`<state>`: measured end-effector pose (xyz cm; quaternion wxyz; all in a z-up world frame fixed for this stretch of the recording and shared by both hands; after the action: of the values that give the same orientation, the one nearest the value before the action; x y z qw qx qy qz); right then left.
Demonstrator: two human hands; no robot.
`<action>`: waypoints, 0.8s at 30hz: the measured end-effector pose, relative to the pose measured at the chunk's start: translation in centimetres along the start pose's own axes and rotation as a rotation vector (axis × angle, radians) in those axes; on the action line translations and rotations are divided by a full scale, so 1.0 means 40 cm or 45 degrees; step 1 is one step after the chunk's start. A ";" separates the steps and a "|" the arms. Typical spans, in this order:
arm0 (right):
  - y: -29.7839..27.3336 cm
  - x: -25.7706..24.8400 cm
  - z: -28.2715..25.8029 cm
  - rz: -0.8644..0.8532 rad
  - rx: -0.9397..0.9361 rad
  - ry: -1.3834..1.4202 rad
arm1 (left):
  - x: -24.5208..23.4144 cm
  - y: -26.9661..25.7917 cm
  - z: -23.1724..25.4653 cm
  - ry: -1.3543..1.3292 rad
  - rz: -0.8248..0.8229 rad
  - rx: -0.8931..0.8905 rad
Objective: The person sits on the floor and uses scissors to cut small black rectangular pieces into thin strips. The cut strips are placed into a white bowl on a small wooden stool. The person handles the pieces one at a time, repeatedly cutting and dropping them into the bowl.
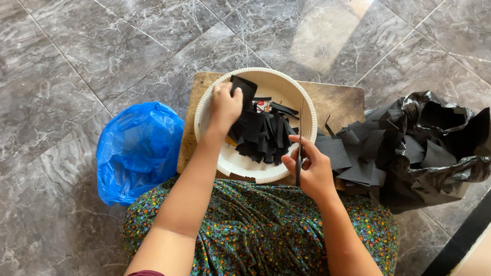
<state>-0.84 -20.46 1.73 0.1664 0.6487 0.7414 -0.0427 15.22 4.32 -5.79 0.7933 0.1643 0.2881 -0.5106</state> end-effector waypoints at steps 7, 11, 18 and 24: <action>0.006 0.004 -0.004 -0.032 -0.042 -0.028 | 0.053 -0.036 0.023 0.379 -0.008 0.105; 0.003 0.000 -0.005 -0.024 -0.024 -0.019 | 0.032 -0.052 0.039 0.483 -0.062 0.058; -0.009 -0.007 0.001 0.023 -0.052 0.016 | -0.017 -0.063 0.063 0.133 0.009 0.168; -0.001 -0.008 0.016 0.189 -0.200 0.057 | -0.085 -0.123 0.079 -0.814 -0.206 -0.004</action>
<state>-0.71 -20.95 1.24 0.2028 0.6876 0.6958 0.0426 10.62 2.93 -1.05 0.8007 -0.0291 0.0373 -0.5973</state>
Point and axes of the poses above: each hand's wrist, its own y-axis towards the middle knuckle, its own x-axis out of the palm, z = x × y, the point moved 1 cm from there along y, towards the middle knuckle, and after that the axes turned 11 degrees about -x, right-handed, at the moved point
